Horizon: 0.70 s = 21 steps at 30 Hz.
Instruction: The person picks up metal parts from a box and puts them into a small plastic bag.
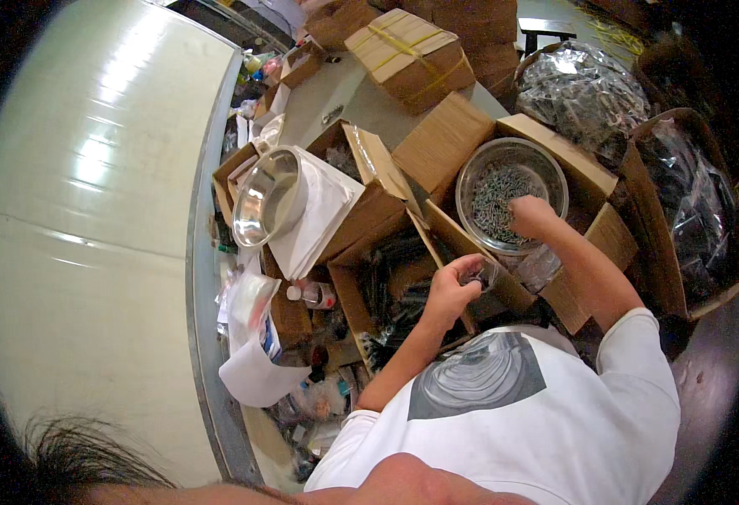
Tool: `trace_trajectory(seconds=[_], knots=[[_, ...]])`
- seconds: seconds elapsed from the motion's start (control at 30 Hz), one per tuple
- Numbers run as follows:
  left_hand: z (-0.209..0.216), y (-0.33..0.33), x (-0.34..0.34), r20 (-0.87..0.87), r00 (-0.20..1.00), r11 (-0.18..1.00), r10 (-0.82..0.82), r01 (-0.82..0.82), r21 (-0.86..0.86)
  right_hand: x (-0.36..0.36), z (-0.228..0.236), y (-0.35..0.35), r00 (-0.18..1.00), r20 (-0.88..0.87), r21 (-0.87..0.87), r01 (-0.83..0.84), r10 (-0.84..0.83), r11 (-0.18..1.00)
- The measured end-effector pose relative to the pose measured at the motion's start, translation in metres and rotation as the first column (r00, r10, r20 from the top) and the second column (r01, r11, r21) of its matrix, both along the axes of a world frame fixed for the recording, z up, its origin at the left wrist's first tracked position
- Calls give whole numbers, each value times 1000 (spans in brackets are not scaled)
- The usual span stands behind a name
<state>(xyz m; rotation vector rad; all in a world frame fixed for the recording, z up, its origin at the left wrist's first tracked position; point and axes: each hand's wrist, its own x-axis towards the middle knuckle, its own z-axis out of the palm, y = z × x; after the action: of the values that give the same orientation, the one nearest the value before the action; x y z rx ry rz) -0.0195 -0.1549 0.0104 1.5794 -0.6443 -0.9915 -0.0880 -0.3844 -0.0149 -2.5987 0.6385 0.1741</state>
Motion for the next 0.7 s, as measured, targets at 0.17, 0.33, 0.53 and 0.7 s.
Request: trace_trajectory(seconds=[0.17, 0.33, 0.53, 0.7], knots=[[7, 4, 0, -22, 1000, 1000, -11, 11, 9, 9, -49, -8, 956, -250, -263, -219, 153, 940], [4, 10, 3, -55, 998, 999, 31, -32, -21, 11, -11, -6, 979, -197, -155, -74, 43, 985], [9, 10, 5, -121, 992, 999, 33, -36, -21, -7, 52, 20, 889, 458, 400, -228, 21, 888], [15, 10, 10, -72, 996, 996, -45, 39, -74, -21, 95, 60, 719, 642, 278, -542, 266, 793]])
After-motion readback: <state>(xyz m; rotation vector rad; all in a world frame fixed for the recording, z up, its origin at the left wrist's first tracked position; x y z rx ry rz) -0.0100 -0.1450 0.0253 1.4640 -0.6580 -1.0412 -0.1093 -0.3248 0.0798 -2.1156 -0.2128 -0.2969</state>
